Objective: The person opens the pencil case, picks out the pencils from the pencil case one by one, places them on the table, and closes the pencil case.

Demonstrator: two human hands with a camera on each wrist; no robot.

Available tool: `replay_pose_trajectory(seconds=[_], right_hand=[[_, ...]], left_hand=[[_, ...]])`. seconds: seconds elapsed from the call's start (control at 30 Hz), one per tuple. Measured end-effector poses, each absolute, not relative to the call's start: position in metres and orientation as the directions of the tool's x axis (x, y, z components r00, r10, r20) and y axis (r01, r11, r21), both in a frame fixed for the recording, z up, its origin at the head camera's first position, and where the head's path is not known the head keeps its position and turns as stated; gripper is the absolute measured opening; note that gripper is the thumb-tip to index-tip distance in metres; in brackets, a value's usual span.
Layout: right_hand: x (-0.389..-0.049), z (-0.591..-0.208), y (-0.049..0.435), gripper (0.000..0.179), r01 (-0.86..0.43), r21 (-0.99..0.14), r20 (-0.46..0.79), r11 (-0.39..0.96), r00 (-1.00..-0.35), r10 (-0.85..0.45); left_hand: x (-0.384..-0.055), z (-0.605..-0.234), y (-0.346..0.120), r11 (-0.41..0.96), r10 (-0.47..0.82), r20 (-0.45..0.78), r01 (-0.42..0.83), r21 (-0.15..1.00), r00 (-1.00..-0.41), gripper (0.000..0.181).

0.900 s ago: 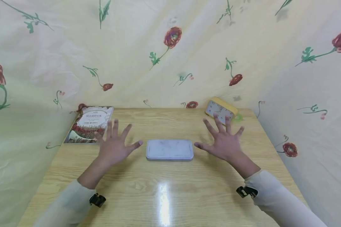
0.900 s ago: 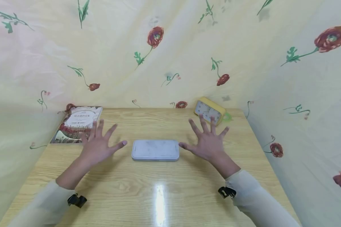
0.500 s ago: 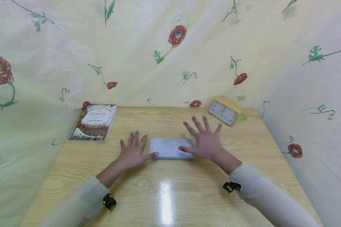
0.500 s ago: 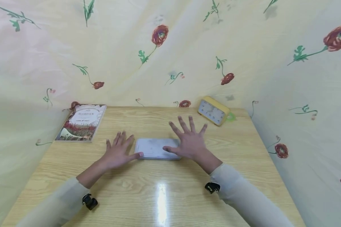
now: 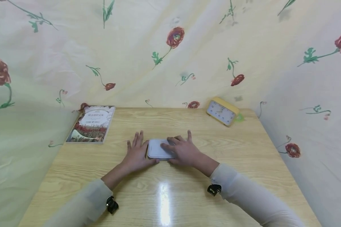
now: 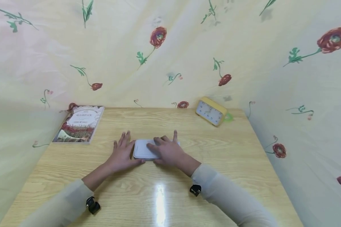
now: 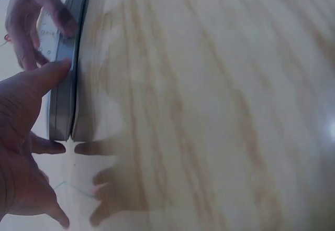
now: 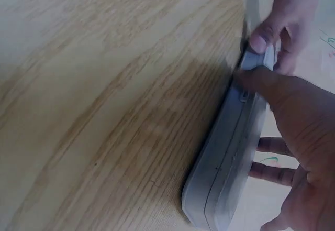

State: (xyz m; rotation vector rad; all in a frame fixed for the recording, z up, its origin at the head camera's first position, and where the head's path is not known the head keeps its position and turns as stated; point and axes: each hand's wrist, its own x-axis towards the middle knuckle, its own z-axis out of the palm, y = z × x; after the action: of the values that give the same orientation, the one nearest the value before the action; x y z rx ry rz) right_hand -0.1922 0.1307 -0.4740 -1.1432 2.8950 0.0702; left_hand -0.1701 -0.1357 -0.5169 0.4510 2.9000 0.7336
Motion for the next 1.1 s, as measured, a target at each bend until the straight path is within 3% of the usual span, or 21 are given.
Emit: replay_pose_trajectory(seconds=[0.17, 0.37, 0.8, 1.1], right_hand=[[-0.194, -0.476, 0.125, 0.071, -0.697, 0.112, -0.031, 0.708, -0.715, -0.698], [-0.199, -0.473, 0.125, 0.069, -0.736, 0.137, -0.012, 0.664, -0.671, -0.741], [-0.206, -0.476, 0.129, 0.063, -0.79, 0.058, 0.028, 0.611, -0.61, -0.792], [-0.215, -0.469, 0.133, 0.064, -0.795, -0.04, -0.041, 0.605, -0.604, -0.796]], left_hand=[[-0.172, -0.519, -0.132, 0.834, 0.308, 0.008, 0.274, 0.479, -0.951, 0.095], [-0.174, -0.52, -0.13, 0.843, 0.313, 0.028, 0.291, 0.453, -0.949, 0.094], [-0.176, -0.523, -0.131, 0.854, 0.341, 0.027, 0.322, 0.409, -0.94, 0.101], [-0.18, -0.522, -0.132, 0.822, 0.337, 0.022, 0.305, 0.481, -0.941, 0.101]])
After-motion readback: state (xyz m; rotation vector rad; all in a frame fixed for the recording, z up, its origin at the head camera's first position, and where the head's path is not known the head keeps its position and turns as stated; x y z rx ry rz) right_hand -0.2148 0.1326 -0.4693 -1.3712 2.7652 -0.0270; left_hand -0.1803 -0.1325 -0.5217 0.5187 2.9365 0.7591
